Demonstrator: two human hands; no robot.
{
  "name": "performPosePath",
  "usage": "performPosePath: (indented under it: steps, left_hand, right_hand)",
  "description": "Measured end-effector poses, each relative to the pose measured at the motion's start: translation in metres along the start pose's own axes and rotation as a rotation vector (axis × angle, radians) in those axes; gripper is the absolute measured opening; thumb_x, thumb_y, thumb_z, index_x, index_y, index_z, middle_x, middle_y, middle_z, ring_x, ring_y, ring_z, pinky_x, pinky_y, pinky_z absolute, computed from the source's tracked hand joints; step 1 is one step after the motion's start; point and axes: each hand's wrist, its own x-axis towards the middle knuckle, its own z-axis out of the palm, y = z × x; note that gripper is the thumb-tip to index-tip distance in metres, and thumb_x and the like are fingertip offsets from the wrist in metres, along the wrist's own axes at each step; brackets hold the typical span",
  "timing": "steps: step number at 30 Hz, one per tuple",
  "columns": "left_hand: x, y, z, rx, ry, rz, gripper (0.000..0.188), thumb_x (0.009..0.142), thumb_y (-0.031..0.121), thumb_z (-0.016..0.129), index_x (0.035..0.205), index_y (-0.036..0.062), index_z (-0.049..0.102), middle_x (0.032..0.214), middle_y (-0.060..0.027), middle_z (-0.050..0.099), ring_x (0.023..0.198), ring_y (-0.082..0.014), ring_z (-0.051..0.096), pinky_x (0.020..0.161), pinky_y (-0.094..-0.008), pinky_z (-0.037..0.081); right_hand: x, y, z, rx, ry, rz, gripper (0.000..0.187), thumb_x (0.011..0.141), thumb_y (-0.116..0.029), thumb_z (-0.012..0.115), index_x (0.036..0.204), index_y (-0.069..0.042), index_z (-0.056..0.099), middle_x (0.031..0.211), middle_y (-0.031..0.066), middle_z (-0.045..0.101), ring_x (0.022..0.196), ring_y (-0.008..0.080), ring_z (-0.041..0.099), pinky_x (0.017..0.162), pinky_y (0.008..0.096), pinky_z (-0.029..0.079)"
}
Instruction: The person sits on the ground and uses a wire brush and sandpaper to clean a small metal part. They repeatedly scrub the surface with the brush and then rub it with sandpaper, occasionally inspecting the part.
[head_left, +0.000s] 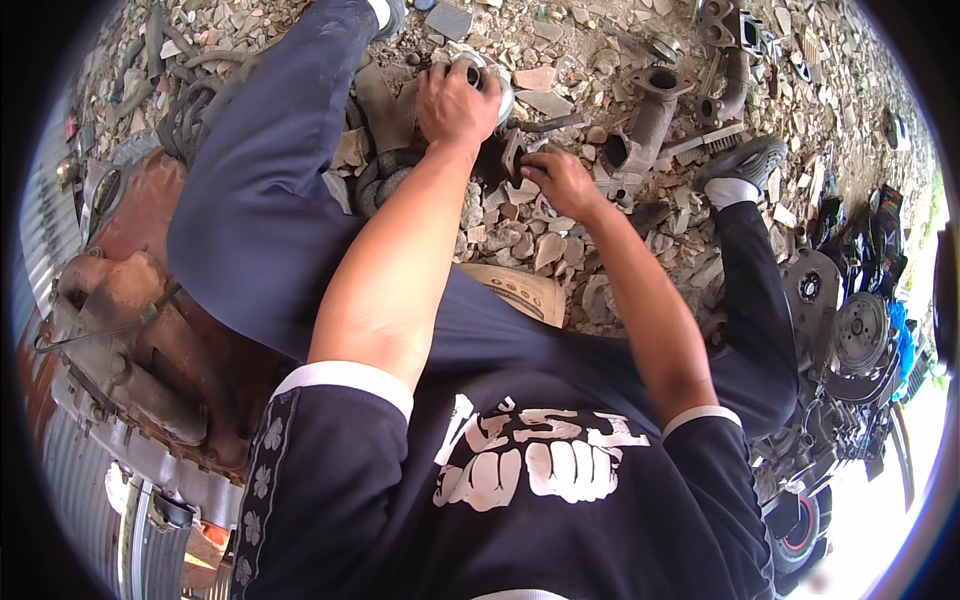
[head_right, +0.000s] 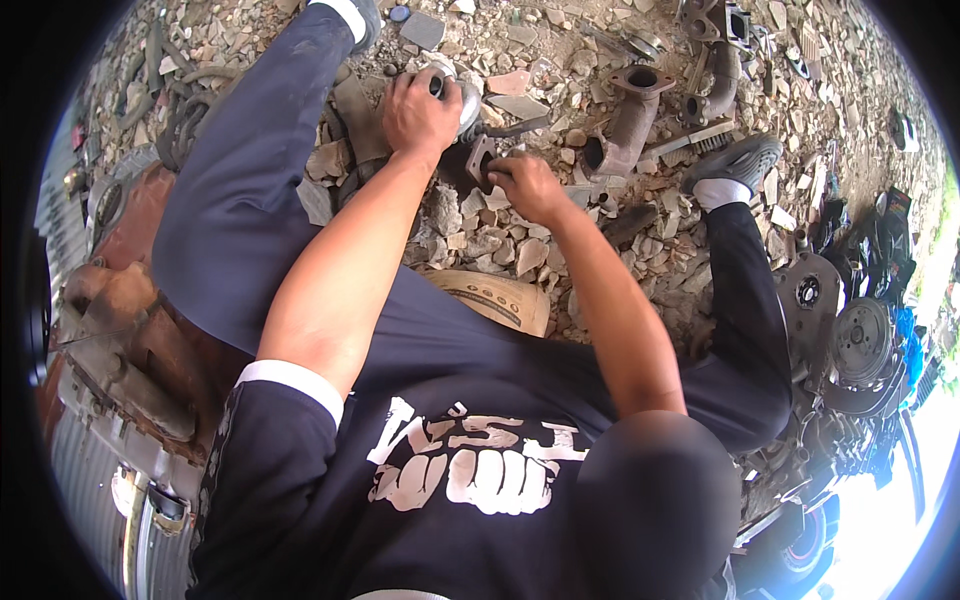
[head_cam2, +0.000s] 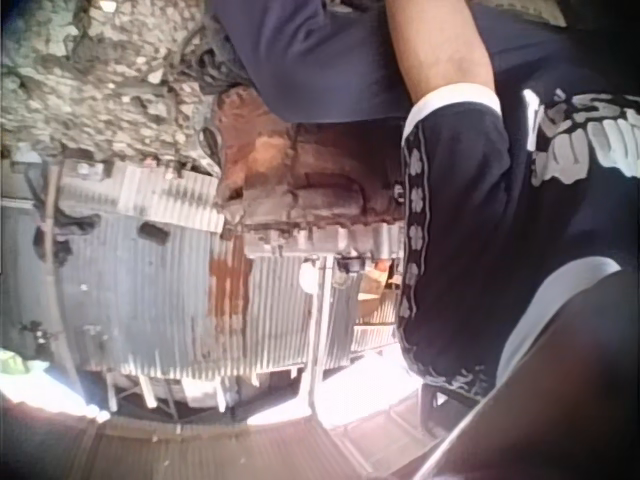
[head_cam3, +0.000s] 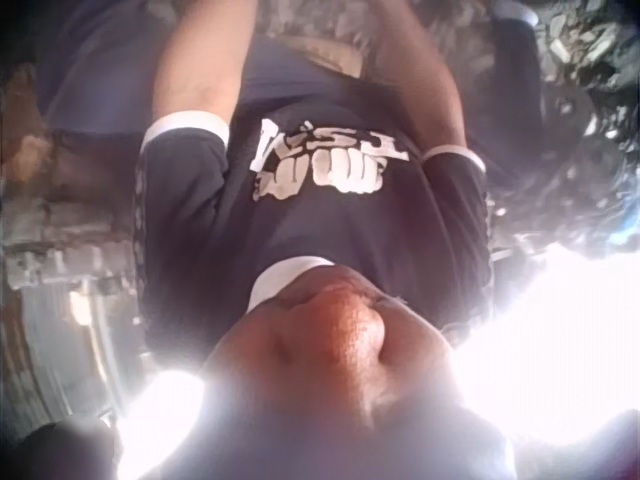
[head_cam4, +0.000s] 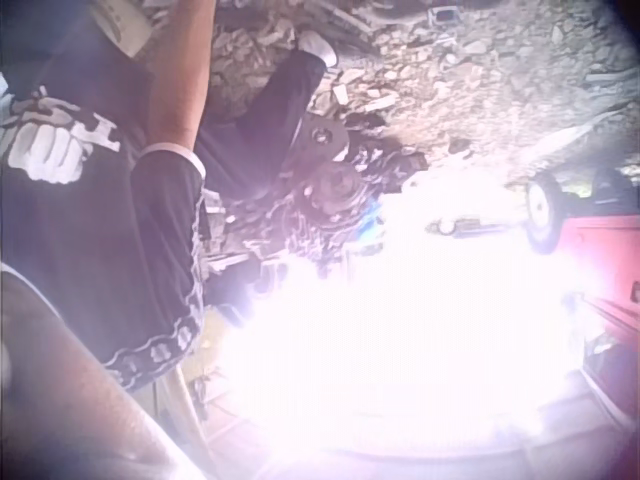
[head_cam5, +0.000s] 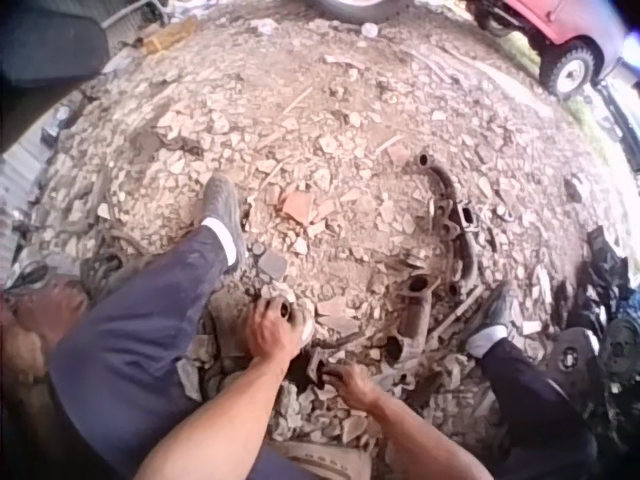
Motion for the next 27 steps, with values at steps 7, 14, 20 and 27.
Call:
performPosePath:
  steps: [7, 14, 20, 27]
  left_hand:
    - [0.002, 0.005, -0.005, -0.036, -0.038, 0.010, 0.039, 0.087, 0.039, 0.067, 0.110, 0.0096, 0.076, 0.118, -0.0207, 0.068, 0.118, -0.0420, 0.061, 0.103, -0.0484, 0.050]
    - [-0.001, 0.001, -0.009, -0.059, -0.086, -0.057, 0.040, 0.089, 0.041, 0.064, 0.112, 0.0100, 0.075, 0.121, -0.0195, 0.067, 0.122, -0.0413, 0.058, 0.105, -0.0511, 0.049]
    - [0.000, 0.003, -0.004, -0.022, -0.066, -0.045, 0.040, 0.090, 0.040, 0.063, 0.114, 0.0107, 0.075, 0.117, -0.0183, 0.069, 0.118, -0.0384, 0.060, 0.106, -0.0472, 0.049]
    - [0.005, 0.003, -0.004, -0.035, -0.092, -0.053, 0.041, 0.089, 0.040, 0.063, 0.117, 0.0114, 0.074, 0.124, -0.0195, 0.067, 0.122, -0.0402, 0.059, 0.108, -0.0476, 0.047]
  right_hand:
    - [0.013, 0.022, -0.010, -0.067, -0.154, -0.039, 0.033, 0.100, -0.030, 0.064, 0.122, -0.007, 0.072, 0.117, 0.0183, 0.073, 0.108, 0.0373, 0.069, 0.097, 0.0430, 0.052]
    - [0.014, 0.003, -0.017, -0.096, -0.190, -0.099, 0.028, 0.096, -0.025, 0.065, 0.115, -0.006, 0.073, 0.116, 0.0208, 0.071, 0.108, 0.0382, 0.067, 0.095, 0.0452, 0.051]
    - [0.008, 0.014, -0.002, -0.052, -0.025, -0.109, 0.027, 0.096, -0.025, 0.067, 0.113, -0.006, 0.075, 0.108, 0.0219, 0.070, 0.106, 0.0404, 0.067, 0.095, 0.0472, 0.051]
    - [0.014, 0.025, -0.010, -0.429, -0.092, -0.435, 0.040, 0.087, -0.001, 0.052, 0.120, -0.011, 0.071, 0.125, 0.0208, 0.062, 0.097, 0.0391, 0.069, 0.084, 0.0467, 0.058]
